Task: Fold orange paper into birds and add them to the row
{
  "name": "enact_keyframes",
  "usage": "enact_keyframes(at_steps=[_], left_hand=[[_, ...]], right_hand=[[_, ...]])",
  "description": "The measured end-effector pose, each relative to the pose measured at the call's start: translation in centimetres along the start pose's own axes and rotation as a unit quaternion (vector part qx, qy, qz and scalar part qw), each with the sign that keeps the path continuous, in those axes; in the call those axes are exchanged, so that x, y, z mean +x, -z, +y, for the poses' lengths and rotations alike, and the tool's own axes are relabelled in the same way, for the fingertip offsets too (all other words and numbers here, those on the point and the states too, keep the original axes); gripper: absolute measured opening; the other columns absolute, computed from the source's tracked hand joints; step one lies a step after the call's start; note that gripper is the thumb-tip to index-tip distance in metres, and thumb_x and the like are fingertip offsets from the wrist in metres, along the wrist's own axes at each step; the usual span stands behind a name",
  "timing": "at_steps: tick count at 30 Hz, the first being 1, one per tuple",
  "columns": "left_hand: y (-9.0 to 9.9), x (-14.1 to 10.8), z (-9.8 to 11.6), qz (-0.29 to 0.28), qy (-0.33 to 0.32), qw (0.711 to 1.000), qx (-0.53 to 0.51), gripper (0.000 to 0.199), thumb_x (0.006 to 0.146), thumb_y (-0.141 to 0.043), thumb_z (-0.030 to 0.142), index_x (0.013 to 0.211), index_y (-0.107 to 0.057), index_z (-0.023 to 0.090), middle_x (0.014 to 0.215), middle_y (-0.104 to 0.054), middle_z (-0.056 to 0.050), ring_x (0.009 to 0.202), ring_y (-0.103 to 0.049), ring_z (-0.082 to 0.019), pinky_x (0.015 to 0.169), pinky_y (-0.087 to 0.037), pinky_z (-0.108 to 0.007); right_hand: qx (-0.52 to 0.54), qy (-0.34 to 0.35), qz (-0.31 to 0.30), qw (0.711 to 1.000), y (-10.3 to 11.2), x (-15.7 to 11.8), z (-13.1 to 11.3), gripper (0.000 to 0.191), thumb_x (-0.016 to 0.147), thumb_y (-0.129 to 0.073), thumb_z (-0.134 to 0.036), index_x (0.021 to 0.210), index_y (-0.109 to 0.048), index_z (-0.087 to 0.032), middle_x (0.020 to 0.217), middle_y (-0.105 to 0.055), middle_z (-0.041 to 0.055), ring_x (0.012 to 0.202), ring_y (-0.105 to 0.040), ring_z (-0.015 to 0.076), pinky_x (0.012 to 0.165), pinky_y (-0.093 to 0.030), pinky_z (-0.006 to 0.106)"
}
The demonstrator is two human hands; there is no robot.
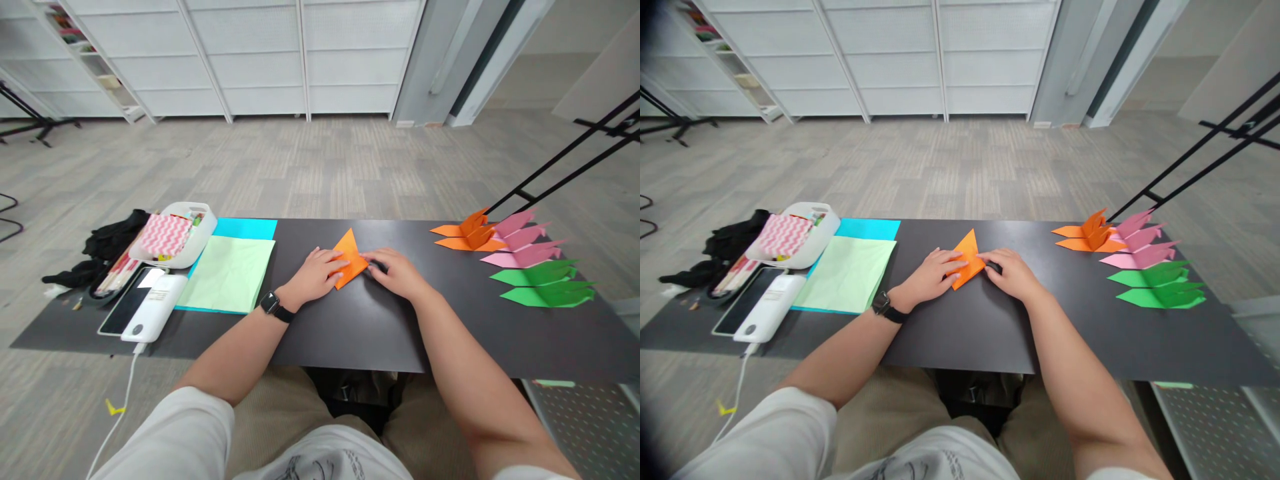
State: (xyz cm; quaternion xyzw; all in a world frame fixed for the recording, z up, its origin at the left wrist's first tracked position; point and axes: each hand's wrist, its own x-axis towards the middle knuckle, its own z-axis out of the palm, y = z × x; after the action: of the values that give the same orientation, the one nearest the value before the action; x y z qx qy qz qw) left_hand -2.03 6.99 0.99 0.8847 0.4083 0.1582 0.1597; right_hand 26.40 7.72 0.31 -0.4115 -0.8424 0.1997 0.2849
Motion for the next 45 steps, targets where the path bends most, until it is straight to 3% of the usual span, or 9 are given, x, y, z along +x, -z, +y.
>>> enact_keyframes(at_steps=[4, 10, 20, 24, 27, 31, 45], left_hand=[[0.1, -0.1, 0.1, -0.004, -0.001, 1.000, -0.007, 0.038, 0.108, -0.055, 0.031, 0.143, -0.071, 0.034, 0.157, -0.061, -0.008, 0.147, -0.053, -0.027, 0.131, -0.030, -0.064], [0.1, -0.1, 0.1, -0.009, -0.010, 1.000, 0.001, 0.036, 0.108, -0.056, 0.035, 0.139, -0.074, 0.036, 0.158, -0.060, -0.007, 0.147, -0.052, -0.028, 0.131, -0.029, -0.064], [0.2, -0.1, 0.1, -0.017, -0.018, 1.000, 0.004, 0.035, 0.106, -0.059, 0.034, 0.138, -0.075, 0.037, 0.157, -0.059, -0.008, 0.148, -0.050, -0.028, 0.133, -0.026, -0.064], [-0.3, 0.0, -0.3, -0.014, -0.018, 1.000, 0.001, 0.033, 0.104, -0.064, 0.035, 0.134, -0.077, 0.037, 0.157, -0.059, -0.008, 0.149, -0.050, -0.030, 0.132, -0.025, -0.066], [-0.1, 0.0, -0.2, -0.014, -0.013, 1.000, -0.004, 0.034, 0.106, -0.060, 0.034, 0.135, -0.076, 0.036, 0.157, -0.060, -0.007, 0.148, -0.051, -0.028, 0.133, -0.024, -0.065], [0.2, 0.0, -0.1, -0.016, -0.008, 1.000, -0.017, 0.036, 0.109, -0.051, 0.030, 0.136, -0.074, 0.034, 0.156, -0.062, -0.005, 0.147, -0.053, -0.025, 0.134, -0.024, -0.064], [0.5, 0.1, 0.2, -0.016, -0.009, 1.000, -0.022, 0.033, 0.101, -0.067, 0.032, 0.134, -0.075, 0.032, 0.155, -0.063, -0.006, 0.145, -0.053, -0.028, 0.132, -0.027, -0.064]], right_hand=[[0.028, 0.024, 0.013, 0.999, 0.0, 0.2, -0.2, 0.040, 0.093, -0.060, -0.017, 0.124, -0.080, -0.033, 0.115, -0.081, 0.0049, 0.109, -0.074, 0.0264, 0.102, -0.057, 0.049], [0.009, 0.016, 0.008, 1.000, -0.3, 0.2, 0.0, 0.024, 0.096, -0.064, -0.026, 0.105, -0.084, -0.034, 0.100, -0.077, 0.0055, 0.097, -0.072, 0.0252, 0.095, -0.060, 0.049], [-0.002, 0.012, 0.034, 0.999, -1.3, 0.4, 1.0, 0.019, 0.090, -0.071, -0.025, 0.102, -0.084, -0.033, 0.128, -0.071, 0.0088, 0.125, -0.066, 0.0308, 0.116, -0.049, 0.061], [-0.011, 0.006, 0.020, 1.000, -1.5, 0.5, 1.5, 0.022, 0.084, -0.070, -0.021, 0.098, -0.082, -0.032, 0.132, -0.069, 0.0069, 0.134, -0.063, 0.0320, 0.127, -0.030, 0.074], [-0.023, 0.005, 0.016, 1.000, -1.6, 0.3, 1.6, 0.023, 0.084, -0.069, -0.019, 0.099, -0.081, -0.032, 0.134, -0.068, 0.0061, 0.139, -0.060, 0.0329, 0.128, -0.021, 0.077], [-0.031, 0.003, 0.010, 0.999, -1.6, 0.1, 1.8, 0.020, 0.087, -0.068, -0.022, 0.098, -0.081, -0.033, 0.134, -0.068, 0.0057, 0.141, -0.058, 0.0338, 0.128, -0.020, 0.078], [-0.028, -0.047, 0.051, 0.997, -2.5, 0.7, 1.0, 0.013, 0.095, -0.070, -0.036, 0.105, -0.078, -0.032, 0.130, -0.070, 0.0072, 0.133, -0.062, 0.0325, 0.127, -0.019, 0.080]])
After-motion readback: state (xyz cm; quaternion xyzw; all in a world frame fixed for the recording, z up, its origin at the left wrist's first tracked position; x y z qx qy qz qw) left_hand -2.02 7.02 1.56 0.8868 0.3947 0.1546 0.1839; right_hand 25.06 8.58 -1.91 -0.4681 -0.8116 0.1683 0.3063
